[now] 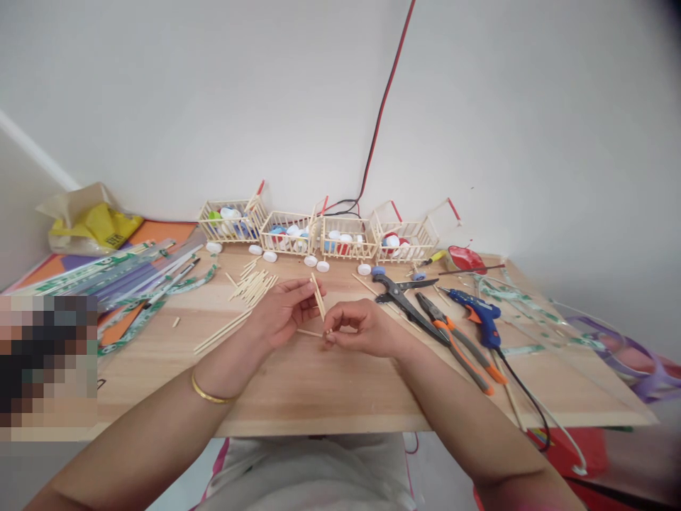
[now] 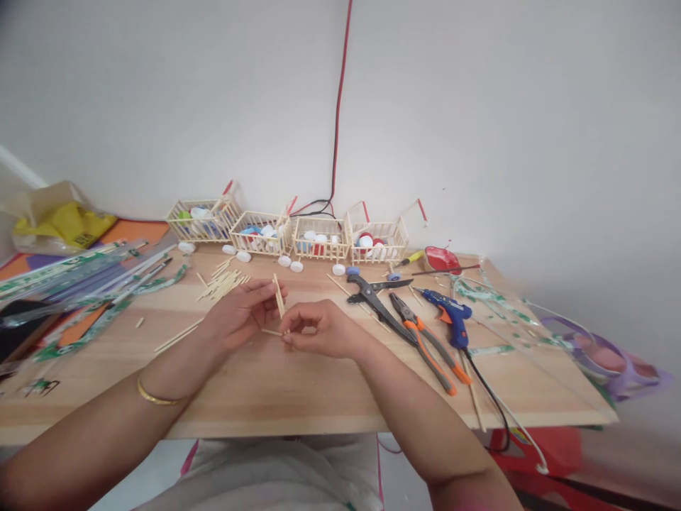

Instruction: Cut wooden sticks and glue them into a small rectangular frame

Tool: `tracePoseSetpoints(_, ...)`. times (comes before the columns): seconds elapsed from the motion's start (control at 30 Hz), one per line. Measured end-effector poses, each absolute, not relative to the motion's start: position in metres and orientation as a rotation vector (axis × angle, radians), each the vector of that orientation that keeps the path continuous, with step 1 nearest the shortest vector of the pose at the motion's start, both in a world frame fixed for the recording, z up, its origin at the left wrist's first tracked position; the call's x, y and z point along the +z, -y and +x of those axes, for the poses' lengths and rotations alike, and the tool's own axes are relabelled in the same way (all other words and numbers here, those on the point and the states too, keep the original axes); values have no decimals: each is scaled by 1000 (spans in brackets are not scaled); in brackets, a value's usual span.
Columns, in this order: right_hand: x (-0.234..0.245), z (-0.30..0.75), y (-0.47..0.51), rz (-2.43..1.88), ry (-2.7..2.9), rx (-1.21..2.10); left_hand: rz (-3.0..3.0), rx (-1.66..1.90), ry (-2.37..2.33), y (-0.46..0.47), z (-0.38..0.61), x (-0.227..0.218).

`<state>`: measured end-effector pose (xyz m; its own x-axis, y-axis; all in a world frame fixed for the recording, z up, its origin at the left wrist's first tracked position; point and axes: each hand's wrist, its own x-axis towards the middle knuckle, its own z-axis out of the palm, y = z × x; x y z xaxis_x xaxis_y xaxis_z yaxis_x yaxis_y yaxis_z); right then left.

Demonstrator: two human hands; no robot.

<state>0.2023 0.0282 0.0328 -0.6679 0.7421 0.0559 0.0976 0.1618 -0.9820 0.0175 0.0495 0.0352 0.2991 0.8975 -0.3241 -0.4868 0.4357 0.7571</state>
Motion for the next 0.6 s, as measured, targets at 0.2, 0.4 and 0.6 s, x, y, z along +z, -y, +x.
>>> tracePoseSetpoints(0.2, 34, 202, -28, -808, 1899, 1558, 622, 1002, -833, -50, 18, 30)
tracePoseSetpoints(0.4, 37, 203, -31, -763, 1958, 1544, 620, 1050, -837, -49, 21, 26)
tracePoseSetpoints(0.6, 37, 200, -29, -872, 1984, 1427, 675, 1086, -855, -46, 25, 28)
